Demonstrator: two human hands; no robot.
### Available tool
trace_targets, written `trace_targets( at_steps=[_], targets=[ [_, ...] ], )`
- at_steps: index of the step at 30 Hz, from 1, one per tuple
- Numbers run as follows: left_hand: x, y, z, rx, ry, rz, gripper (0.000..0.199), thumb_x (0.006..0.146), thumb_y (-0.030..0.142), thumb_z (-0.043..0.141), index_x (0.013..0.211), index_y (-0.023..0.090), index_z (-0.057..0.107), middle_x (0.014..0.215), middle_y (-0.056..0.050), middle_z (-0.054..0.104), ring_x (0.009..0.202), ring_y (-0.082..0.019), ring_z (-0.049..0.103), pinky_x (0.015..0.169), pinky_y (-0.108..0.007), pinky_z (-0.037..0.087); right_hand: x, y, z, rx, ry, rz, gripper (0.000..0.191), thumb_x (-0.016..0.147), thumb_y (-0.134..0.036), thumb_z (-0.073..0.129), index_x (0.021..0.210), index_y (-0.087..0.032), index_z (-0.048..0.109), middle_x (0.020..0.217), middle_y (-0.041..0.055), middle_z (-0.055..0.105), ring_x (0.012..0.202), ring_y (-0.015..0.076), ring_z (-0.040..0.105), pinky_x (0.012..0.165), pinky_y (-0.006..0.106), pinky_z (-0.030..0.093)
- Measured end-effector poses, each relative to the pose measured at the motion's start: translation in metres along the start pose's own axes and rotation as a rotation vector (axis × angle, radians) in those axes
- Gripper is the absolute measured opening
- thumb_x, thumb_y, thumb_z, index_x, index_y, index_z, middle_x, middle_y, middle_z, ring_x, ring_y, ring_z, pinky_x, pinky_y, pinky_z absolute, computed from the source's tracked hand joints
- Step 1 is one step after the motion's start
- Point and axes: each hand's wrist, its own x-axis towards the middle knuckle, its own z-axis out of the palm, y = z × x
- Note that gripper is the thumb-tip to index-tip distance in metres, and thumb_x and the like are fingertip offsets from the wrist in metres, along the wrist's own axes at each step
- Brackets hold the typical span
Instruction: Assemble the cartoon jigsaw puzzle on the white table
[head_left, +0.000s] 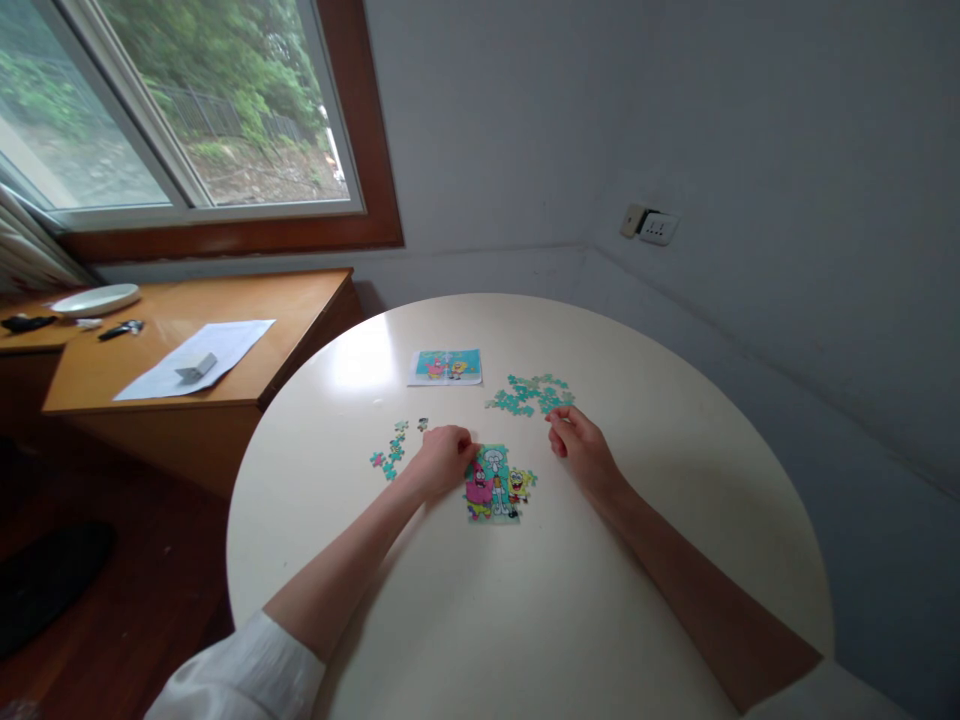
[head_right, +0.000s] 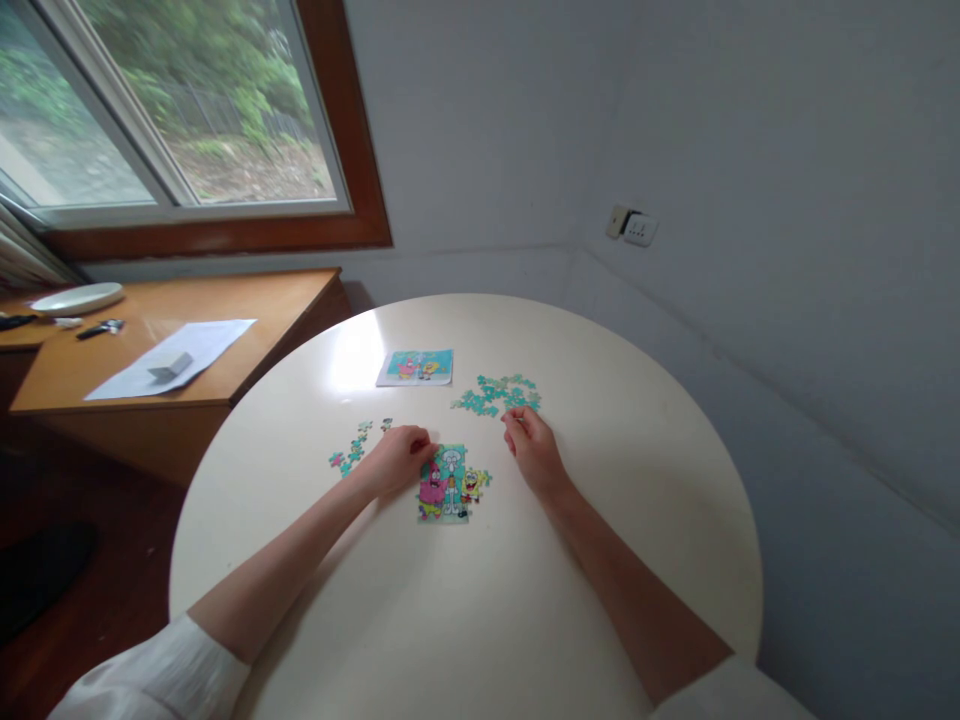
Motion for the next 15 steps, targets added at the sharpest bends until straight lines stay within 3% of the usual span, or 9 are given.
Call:
trace_targets(
  at_steps=[15],
  targets=[
    [0.0014, -0.0015, 0.0008, 0.000, 0.001, -0.005, 0.023, 0.075, 0.025, 0.047, 0.054, 0.017, 0.050, 0.056, -0.001, 0.051, 0.057, -0.014, 0.042, 0.058, -0.025, 0.030, -0.0007, -0.0004, -0.0003, -0.005, -0.002, -0.002, 0.023, 0.071, -0.042, 0.054, 0.071, -0.020, 0.048, 0.042, -0.0090, 0.036, 0.039, 0.0066, 0.030, 0.041, 0.021, 0.021]
  ],
)
